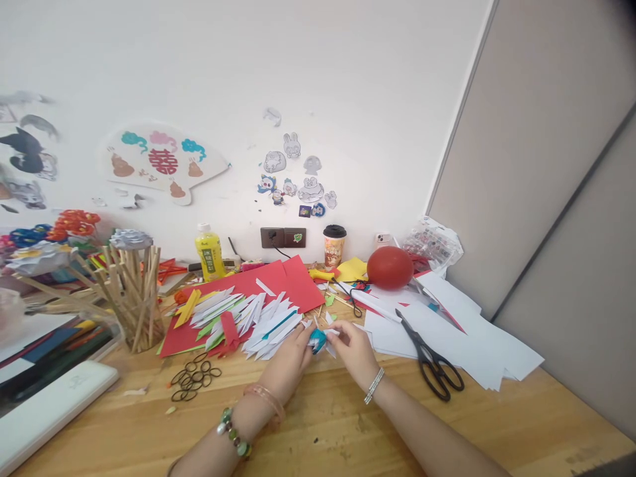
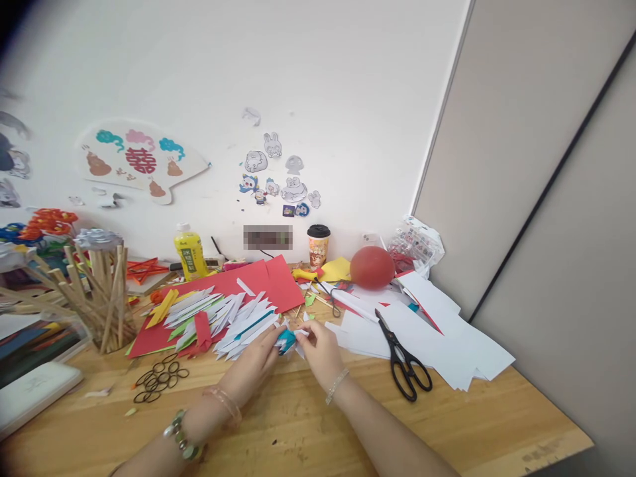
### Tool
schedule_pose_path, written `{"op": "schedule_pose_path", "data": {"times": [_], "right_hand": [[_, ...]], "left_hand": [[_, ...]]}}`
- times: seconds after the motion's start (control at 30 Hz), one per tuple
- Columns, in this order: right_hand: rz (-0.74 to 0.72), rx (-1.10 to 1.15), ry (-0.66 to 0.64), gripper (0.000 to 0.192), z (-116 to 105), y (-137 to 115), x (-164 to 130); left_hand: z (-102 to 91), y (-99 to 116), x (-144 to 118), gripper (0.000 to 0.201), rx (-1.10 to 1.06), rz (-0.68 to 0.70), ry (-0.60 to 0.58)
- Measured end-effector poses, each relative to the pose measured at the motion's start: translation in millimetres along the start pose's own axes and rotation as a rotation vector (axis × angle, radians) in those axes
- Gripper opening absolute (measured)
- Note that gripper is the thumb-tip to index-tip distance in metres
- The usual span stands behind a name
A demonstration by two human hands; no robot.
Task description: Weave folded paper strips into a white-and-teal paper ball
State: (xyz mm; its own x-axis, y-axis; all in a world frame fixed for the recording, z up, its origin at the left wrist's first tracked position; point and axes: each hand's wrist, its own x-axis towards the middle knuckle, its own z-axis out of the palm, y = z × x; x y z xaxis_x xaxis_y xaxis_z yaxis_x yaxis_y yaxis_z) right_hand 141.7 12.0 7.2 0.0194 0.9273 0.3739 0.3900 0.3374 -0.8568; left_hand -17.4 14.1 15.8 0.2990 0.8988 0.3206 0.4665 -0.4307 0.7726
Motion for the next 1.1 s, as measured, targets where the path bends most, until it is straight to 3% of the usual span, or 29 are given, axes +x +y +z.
{"op": "schedule_pose_path", "data": {"times": [0.17,0.33,0.43,0.5,0.67,0.87,1.1], "right_hand": [[-0.012,0.027,0.052,0.011,1,-3,-2],[-0.009,0.091,0.092,0.013,5,-5,-6],[-0.004,0.107,0.116,0.014,8,-8,-10],[-0.008,0.127,0.119,0.013,10,-9,-13],[0.007,0.171,0.146,0.012,11,-12,-15],[0.047,0.209,0.136,0.013,11,-13,-14],[0.088,0.302,0.008,0.022,17,-7,-13]], "left_hand": [[7.7,-1,0,0.042,-0.223,-0.063,0.051],[18.9,8,-2,0.073,-0.789,-0.362,0.121],[18.4,13,-4,0.079,-1.065,-0.394,0.222],[16.0,15,-3,0.071,-1.149,-0.371,0.258],[13.6,17,-3,0.049,-1.149,-0.275,0.168],[16.6,12,-3,0.062,-1.029,-0.389,0.205],[14.1,7,-4,0.062,-0.758,-0.300,0.273]]}}
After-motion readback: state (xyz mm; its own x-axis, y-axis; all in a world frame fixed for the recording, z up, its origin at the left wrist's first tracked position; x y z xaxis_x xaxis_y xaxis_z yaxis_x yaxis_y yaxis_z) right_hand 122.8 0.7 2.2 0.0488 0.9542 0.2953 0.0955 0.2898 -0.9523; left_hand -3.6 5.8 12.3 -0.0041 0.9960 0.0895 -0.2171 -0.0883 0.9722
